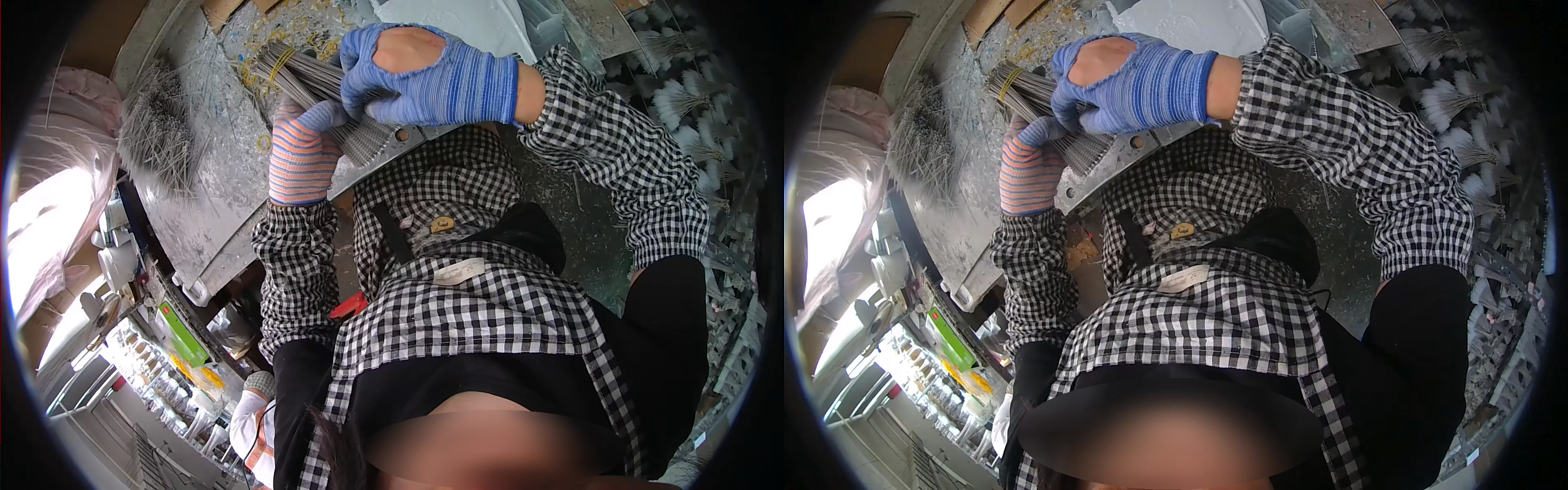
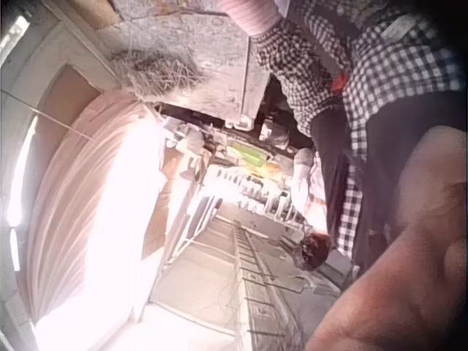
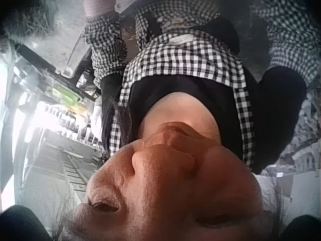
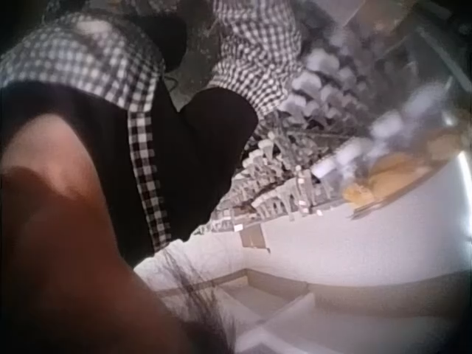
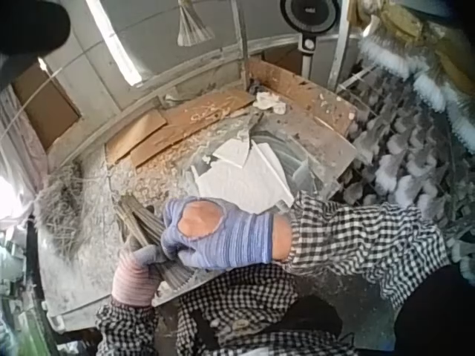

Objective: The person is bundles together long grey bristles, secures them with a band, and dips the end into a white liquid adhesive/sealant to assemble industrial brushes.

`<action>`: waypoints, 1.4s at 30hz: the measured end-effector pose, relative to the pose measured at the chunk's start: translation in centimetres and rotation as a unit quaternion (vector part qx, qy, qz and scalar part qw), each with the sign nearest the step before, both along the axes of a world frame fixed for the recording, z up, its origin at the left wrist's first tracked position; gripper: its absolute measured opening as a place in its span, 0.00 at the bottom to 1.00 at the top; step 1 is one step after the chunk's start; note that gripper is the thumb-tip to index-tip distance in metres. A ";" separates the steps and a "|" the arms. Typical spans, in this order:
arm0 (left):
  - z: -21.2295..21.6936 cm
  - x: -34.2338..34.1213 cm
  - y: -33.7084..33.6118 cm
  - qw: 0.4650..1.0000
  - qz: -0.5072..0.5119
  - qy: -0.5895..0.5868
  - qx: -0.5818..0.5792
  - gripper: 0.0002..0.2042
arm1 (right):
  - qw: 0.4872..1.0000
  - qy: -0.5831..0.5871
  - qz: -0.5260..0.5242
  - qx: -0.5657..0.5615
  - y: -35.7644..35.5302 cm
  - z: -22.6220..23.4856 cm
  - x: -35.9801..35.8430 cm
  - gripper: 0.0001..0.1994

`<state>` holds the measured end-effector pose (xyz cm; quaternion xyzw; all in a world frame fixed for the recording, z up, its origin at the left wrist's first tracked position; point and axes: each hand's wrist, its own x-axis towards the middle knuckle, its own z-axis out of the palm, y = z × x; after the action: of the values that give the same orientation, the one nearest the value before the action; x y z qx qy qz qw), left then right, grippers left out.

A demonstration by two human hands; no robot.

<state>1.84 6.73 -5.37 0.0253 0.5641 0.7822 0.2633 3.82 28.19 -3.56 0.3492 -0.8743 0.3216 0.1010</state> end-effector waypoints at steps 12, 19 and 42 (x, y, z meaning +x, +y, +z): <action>-0.2 -0.4 1.8 0.998 -0.006 0.053 0.035 0.27 | 0.954 -0.128 -0.158 0.219 -0.6 2.0 1.2 0.11; -0.7 -2.6 2.0 0.993 -0.003 0.116 -0.012 0.24 | 0.956 -0.194 -0.161 0.151 0.6 3.7 0.3 0.15; 3.1 -7.4 13.4 0.708 -0.112 0.667 -0.201 0.25 | 0.985 -0.040 -0.162 0.030 12.3 -7.1 -4.3 0.21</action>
<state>-5.56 20.15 -2.27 0.5506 0.7295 0.3941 -0.0971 -0.49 40.50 -10.67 0.1924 -0.9320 0.2884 0.1059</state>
